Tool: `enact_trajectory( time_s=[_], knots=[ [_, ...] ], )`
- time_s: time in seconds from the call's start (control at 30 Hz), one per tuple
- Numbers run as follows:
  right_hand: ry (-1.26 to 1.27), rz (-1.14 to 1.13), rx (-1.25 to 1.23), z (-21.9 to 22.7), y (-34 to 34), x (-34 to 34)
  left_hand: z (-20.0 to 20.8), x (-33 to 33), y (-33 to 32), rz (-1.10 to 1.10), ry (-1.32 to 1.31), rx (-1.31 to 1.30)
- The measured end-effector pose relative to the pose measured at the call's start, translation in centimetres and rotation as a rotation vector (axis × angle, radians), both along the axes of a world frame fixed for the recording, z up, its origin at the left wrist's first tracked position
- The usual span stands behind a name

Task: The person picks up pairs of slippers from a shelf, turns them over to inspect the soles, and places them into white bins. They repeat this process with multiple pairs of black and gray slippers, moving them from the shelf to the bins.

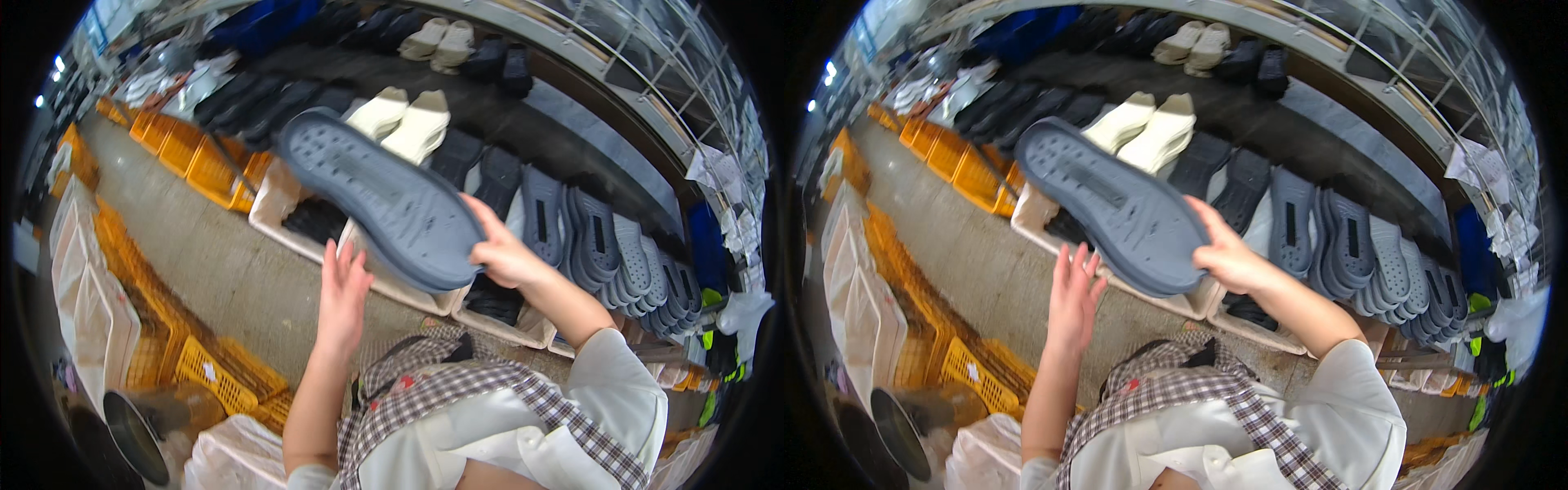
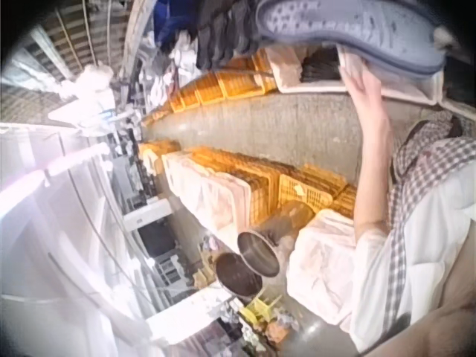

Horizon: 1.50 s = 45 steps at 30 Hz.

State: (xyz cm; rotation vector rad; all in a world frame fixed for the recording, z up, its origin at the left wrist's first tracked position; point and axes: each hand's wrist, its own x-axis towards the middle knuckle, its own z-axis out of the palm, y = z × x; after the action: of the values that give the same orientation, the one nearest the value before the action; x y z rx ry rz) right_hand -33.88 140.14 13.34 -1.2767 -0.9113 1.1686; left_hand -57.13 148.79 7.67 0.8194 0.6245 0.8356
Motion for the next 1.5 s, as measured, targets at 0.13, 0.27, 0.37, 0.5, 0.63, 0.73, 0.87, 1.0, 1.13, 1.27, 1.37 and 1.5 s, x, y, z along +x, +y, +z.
enact_trajectory(
  time_s=[0.13, 0.27, 0.37, 0.5, 0.63, 0.73, 0.87, 1.0, 1.13, 1.27, 1.37, 1.5],
  knots=[
    [-0.634, 0.263, 0.101, -2.7, 0.6, -8.8, -0.5, -2.6, 2.8, 0.343, -0.315, -0.198],
    [-0.788, 0.469, 0.347, -3.2, 0.3, -12.8, -2.8, -6.7, 3.1, 0.444, -0.399, -0.221],
    [-0.742, 0.611, 0.461, -3.0, 0.9, -13.4, -4.0, -9.4, 3.1, 0.365, -0.453, -0.299],
    [-0.776, 0.628, 0.514, -3.0, 1.7, -14.2, -4.9, -10.3, 2.2, 0.294, -0.654, -0.25],
    [-0.722, 0.621, 0.478, -3.1, 1.6, -14.5, -5.1, -10.5, 1.9, 0.303, -0.537, -0.301],
    [-0.742, 0.603, 0.507, -3.4, 1.6, -14.4, -5.0, -10.5, 2.0, 0.323, -0.541, -0.353],
    [-0.496, 0.645, 0.426, -4.0, 1.7, -13.9, -5.0, -10.4, 1.9, 0.289, -0.562, -0.358],
    [-0.112, 0.605, 0.228, -3.7, 2.3, -13.7, -5.6, -10.1, 1.7, 0.221, -0.506, -0.218],
    [-0.076, 0.553, 0.211, -2.4, 3.2, -14.5, -5.7, -9.7, 1.8, 0.202, -0.473, -0.155],
    [-0.114, 0.524, 0.202, -1.5, 4.0, -15.3, -4.9, -9.0, 1.2, 0.256, -0.27, -0.027],
    [-0.234, 0.54, 0.204, -1.7, 4.1, -15.3, -4.5, -8.7, 0.3, 0.377, -0.155, 0.033],
    [-0.264, 0.568, 0.176, -3.0, 3.8, -14.9, -4.9, -9.4, 0.2, 0.314, -0.083, 0.164]
  ],
)
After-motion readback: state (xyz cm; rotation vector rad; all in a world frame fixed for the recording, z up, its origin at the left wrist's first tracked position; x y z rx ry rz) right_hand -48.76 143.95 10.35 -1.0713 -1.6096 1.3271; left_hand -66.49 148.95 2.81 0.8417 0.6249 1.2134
